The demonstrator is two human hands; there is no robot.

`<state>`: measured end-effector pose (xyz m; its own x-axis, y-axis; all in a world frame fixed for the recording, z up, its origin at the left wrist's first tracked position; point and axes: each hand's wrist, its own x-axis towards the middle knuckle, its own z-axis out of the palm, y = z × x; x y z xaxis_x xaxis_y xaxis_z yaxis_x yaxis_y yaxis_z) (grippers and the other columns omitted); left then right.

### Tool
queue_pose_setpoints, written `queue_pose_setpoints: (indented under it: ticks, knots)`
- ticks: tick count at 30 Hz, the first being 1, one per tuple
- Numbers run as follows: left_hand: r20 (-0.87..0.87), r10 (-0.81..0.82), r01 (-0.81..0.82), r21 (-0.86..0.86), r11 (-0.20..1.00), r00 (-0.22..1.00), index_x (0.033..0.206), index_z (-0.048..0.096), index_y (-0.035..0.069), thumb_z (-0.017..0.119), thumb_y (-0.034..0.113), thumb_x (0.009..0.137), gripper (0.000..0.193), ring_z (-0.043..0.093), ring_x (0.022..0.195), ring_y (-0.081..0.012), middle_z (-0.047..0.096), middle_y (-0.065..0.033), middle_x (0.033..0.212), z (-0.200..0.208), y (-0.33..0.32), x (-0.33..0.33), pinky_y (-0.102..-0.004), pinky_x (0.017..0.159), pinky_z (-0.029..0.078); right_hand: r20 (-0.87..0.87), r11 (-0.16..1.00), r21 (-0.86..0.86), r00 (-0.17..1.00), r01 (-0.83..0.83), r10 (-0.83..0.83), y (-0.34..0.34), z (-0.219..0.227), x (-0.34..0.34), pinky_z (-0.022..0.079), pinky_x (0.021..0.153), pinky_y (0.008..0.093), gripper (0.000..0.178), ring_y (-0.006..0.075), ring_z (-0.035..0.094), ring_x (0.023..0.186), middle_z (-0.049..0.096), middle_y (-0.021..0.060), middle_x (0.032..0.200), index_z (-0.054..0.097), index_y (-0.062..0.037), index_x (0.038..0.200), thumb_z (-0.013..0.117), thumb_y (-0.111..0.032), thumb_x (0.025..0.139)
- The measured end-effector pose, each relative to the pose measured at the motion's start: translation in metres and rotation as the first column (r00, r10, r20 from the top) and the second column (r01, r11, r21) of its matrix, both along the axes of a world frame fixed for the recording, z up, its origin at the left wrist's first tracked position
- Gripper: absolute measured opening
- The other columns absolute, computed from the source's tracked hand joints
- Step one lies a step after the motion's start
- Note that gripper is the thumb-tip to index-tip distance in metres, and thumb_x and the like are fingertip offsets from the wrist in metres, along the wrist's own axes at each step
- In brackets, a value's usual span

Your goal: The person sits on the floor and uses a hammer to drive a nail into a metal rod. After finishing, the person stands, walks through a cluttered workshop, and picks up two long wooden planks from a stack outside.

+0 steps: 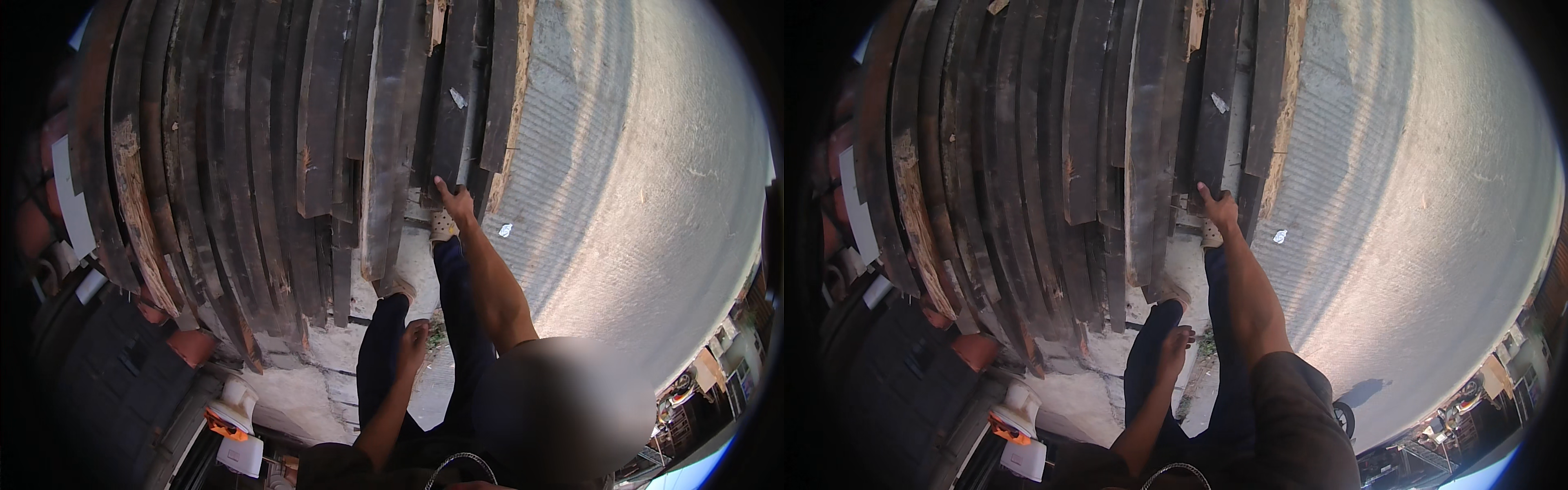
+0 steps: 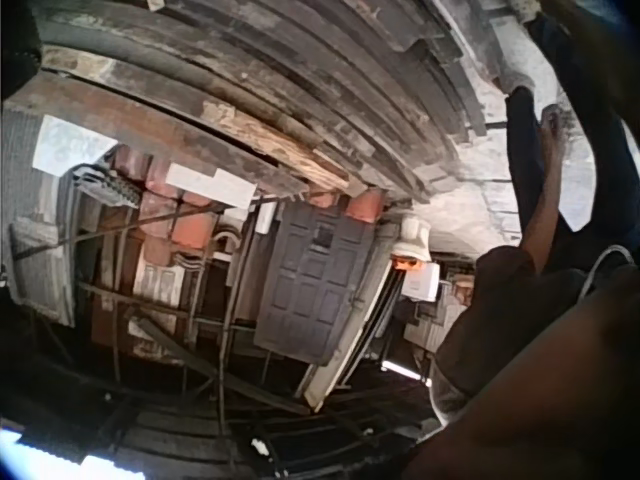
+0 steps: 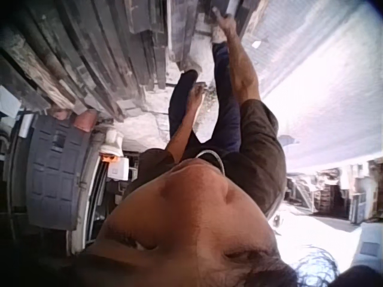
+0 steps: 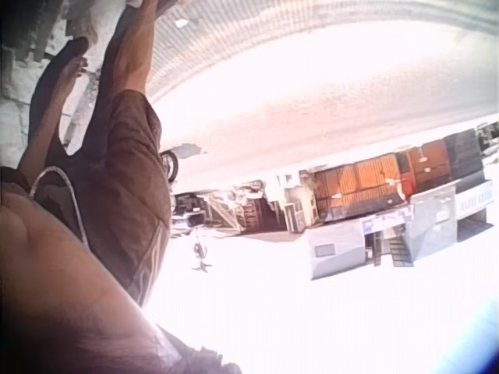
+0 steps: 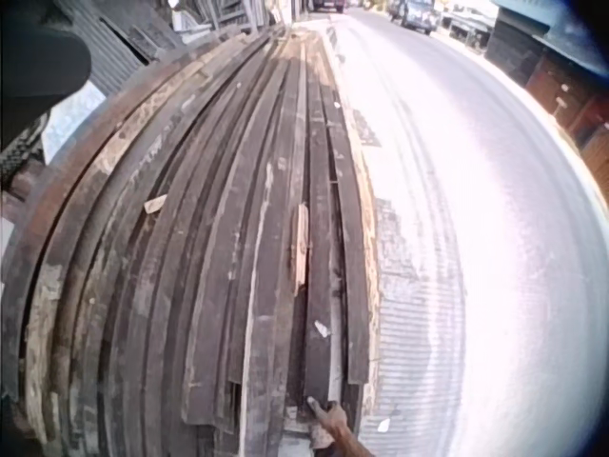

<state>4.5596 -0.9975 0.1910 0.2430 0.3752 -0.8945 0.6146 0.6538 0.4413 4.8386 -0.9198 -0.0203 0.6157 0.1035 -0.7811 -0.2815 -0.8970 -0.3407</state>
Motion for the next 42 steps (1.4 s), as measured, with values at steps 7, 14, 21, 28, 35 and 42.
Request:
queue_pose_setpoints:
  ticks: [7,14,21,28,35,42]
  knots:
    - [0.007,0.115,-0.116,0.068,0.991,0.993,0.104,0.057,0.000,0.049,0.030,0.094,0.033,0.061,0.077,-0.0162,0.064,-0.0106,0.091,-0.005,0.029,-0.008,-0.0282,0.070,0.047,0.061,0.992,0.059,0.992,-0.115,0.112,-0.006,0.034,0.001,0.046,0.084,0.0400,0.084,0.0385,0.061,0.094,0.063,0.0287,0.088,0.064,0.0092,0.093,0.051,-0.072,0.074]
    - [0.150,-0.088,0.015,0.429,0.903,0.985,0.106,0.055,-0.001,0.051,0.029,0.093,0.033,0.061,0.083,-0.0192,0.063,-0.0122,0.093,-0.006,0.138,0.108,-0.0305,0.073,0.048,0.255,0.986,0.012,0.954,-0.166,0.158,-0.015,0.133,0.009,0.047,0.067,0.0448,0.076,0.0428,0.062,0.074,0.060,0.0296,0.071,0.060,0.0091,0.074,0.055,-0.067,0.075]
    - [0.075,-0.308,0.207,0.590,0.781,0.948,0.112,0.052,-0.008,0.060,0.055,0.079,0.072,0.057,0.101,-0.0398,0.057,-0.0275,0.108,0.006,0.196,0.242,-0.0421,0.086,0.045,0.360,0.990,0.036,0.926,-0.134,0.113,-0.005,0.239,-0.009,0.047,0.063,0.0448,0.063,0.0410,0.062,0.069,0.059,0.0280,0.067,0.057,0.0077,0.068,0.062,-0.055,0.076]
    - [-0.106,-0.320,0.315,0.614,0.724,0.942,0.111,0.047,-0.011,0.073,0.057,0.064,0.088,0.056,0.099,-0.0441,0.056,-0.0311,0.104,0.043,0.182,0.245,-0.0449,0.084,0.045,0.341,0.991,0.007,0.932,-0.133,0.122,0.007,0.299,-0.062,0.048,0.067,0.0478,0.049,0.0423,0.061,0.078,0.059,0.0255,0.085,0.057,0.0039,0.084,0.063,-0.044,0.075]
    - [-0.132,-0.303,0.326,0.526,0.785,0.944,0.105,0.049,-0.008,0.080,0.046,0.060,0.076,0.060,0.093,-0.0396,0.061,-0.0251,0.097,0.069,0.207,0.227,-0.0435,0.079,0.047,0.235,0.889,0.388,0.959,-0.243,0.159,-0.010,0.310,-0.071,0.048,0.065,0.0405,0.045,0.0358,0.060,0.072,0.057,0.0210,0.086,0.054,0.0040,0.087,0.064,-0.039,0.081]
    - [-0.066,-0.278,0.267,0.551,0.791,0.958,0.107,0.043,-0.007,0.079,0.048,0.062,0.080,0.062,0.090,-0.0365,0.061,-0.0255,0.095,0.074,0.202,0.226,-0.0413,0.079,0.049,0.133,0.983,0.086,0.976,0.162,-0.172,-0.116,0.154,0.019,0.050,0.068,0.0315,0.057,0.0201,0.062,0.076,0.064,0.0156,0.088,0.059,0.0059,0.100,0.059,-0.049,0.084]
